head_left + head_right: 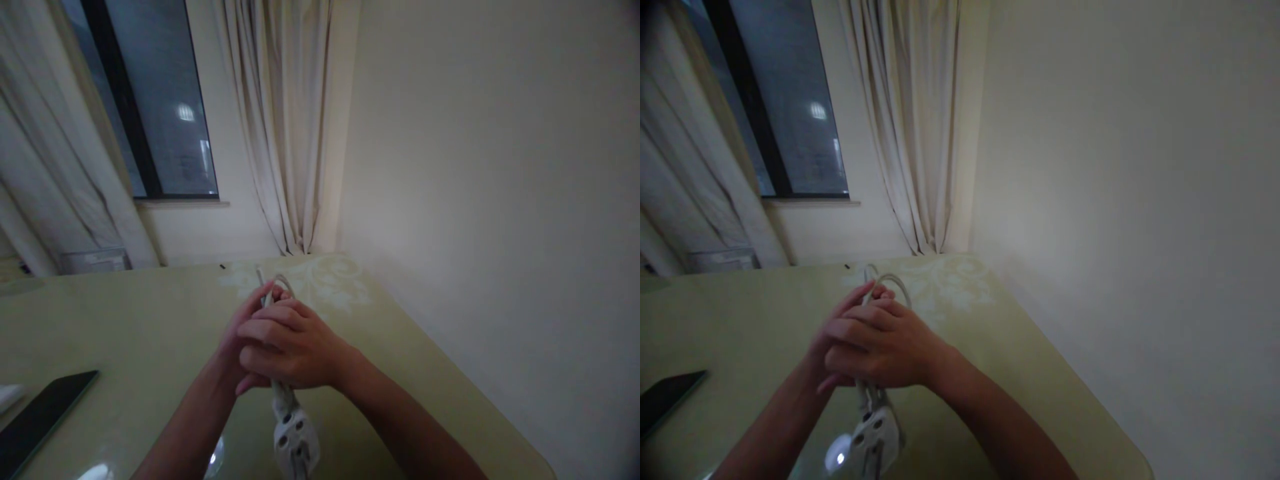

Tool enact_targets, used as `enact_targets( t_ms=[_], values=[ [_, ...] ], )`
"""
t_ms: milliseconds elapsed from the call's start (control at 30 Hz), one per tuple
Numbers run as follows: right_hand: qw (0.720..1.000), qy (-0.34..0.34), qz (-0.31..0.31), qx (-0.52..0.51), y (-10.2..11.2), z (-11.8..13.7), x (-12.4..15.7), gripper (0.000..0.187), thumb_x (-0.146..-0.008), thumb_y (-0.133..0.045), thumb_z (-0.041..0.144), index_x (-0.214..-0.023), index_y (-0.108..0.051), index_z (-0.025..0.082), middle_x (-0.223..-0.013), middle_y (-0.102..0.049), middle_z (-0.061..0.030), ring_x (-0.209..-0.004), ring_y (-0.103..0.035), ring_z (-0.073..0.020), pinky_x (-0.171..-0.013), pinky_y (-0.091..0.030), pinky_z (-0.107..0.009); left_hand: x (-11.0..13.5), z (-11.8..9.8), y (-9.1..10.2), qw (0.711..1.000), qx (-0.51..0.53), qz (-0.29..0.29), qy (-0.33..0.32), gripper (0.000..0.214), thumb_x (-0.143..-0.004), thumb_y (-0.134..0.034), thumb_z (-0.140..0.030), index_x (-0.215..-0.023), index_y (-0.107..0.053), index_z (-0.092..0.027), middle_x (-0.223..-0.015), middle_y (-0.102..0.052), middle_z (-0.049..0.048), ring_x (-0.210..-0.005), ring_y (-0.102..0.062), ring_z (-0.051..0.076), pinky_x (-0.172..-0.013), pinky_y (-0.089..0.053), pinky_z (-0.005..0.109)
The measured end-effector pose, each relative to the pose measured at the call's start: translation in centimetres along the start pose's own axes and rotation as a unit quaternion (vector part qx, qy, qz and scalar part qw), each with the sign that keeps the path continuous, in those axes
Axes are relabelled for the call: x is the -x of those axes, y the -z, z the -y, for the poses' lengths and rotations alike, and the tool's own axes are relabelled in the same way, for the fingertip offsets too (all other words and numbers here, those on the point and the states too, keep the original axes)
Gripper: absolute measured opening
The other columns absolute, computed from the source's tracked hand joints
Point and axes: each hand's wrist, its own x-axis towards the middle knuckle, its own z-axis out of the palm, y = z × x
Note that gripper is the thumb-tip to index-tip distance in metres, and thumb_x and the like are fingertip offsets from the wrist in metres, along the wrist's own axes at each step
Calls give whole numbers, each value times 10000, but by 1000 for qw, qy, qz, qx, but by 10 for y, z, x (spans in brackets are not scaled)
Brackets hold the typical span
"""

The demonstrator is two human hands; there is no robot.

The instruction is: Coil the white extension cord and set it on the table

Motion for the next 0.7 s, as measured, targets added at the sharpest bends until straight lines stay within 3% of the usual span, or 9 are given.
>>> enact_targets(
  t_ms=[100, 200, 267, 333, 400, 500, 567, 633, 700],
  values=[
    [998, -29, -18, 46, -2, -8, 6, 124, -1039, -673, 334, -1125, -747, 284, -1366, -697, -20, -1322, -513, -198, -1124, -438, -350, -1, -19, 3, 993, 108, 24, 37, 269, -951, -683, -399, -802, -576, -202, -693, -553, -28, -555, -579, 102, -532, -562, 224],
    [997, -72, -13, 32, 3, -14, 8, 253, -1044, -623, 185, -1247, -721, 300, -1390, -694, -37, -1300, -545, -194, -1078, -471, -349, -2, -34, 7, 974, 225, 9, 23, 206, -964, -686, -229, -811, -557, -180, -638, -464, -76, -498, -506, 59, -477, -486, 157],
    [991, -126, -36, -26, 11, -13, 4, 325, -1027, -572, 107, -1281, -705, 261, -1360, -701, -82, -1240, -594, -204, -1059, -494, -365, -4, -39, 10, 971, 240, -14, -8, 220, -972, -677, -165, -799, -541, -176, -629, -440, -83, -516, -517, 58, -511, -497, 151],
    [963, -216, -80, -142, 18, -5, -3, 254, -1024, -549, 132, -1197, -721, 203, -1187, -744, -105, -1096, -662, -203, -985, -537, -357, -6, -39, 12, 972, 229, -32, -34, 234, -978, -683, -160, -796, -536, -178, -639, -448, -77, -546, -535, 66, -553, -515, 156],
    [893, -319, -69, -311, 20, 6, -9, 230, -1066, -528, 275, -1036, -734, 178, -947, -754, -75, -865, -695, -175, -831, -571, -316, -7, -37, 12, 974, 213, -45, -56, 237, -978, -703, -186, -805, -541, -183, -655, -463, -67, -573, -546, 78, -565, -510, 162],
    [729, -447, 61, -515, 7, 18, -11, 559, -1063, -476, 623, -872, -723, 160, -744, -718, -55, -635, -668, -151, -627, -543, -273, -7, -32, 9, 973, 205, -45, -99, 270, -962, -745, -238, -798, -535, -188, -664, -454, -62, -581, -523, 82, -557, -480, 162],
    [630, -518, 111, -569, -9, 19, -8, 746, -958, -466, 828, -858, -723, 134, -721, -718, -81, -617, -684, -170, -600, -549, -280, -5, -30, 4, 971, 203, -34, -125, 289, -954, -760, -260, -794, -530, -187, -669, -448, -62, -574, -494, 77, -555, -463, 163],
    [533, -580, 110, -606, -24, 14, -5, 892, -884, -390, 941, -871, -727, 116, -741, -735, -113, -645, -713, -195, -621, -571, -302, -2, -30, -1, 970, 193, -28, -144, 289, -956, -761, -292, -810, -535, -189, -671, -452, -62, -569, -475, 77, -555, -455, 170],
    [419, -613, 97, -663, -34, 9, -3, 1013, -892, -209, 962, -897, -737, 97, -800, -759, -151, -702, -744, -215, -658, -588, -323, 0, -29, -6, 969, 181, -33, -162, 308, -973, -742, -377, -828, -539, -196, -644, -441, -69, -543, -445, 79, -537, -438, 173]
  ],
)
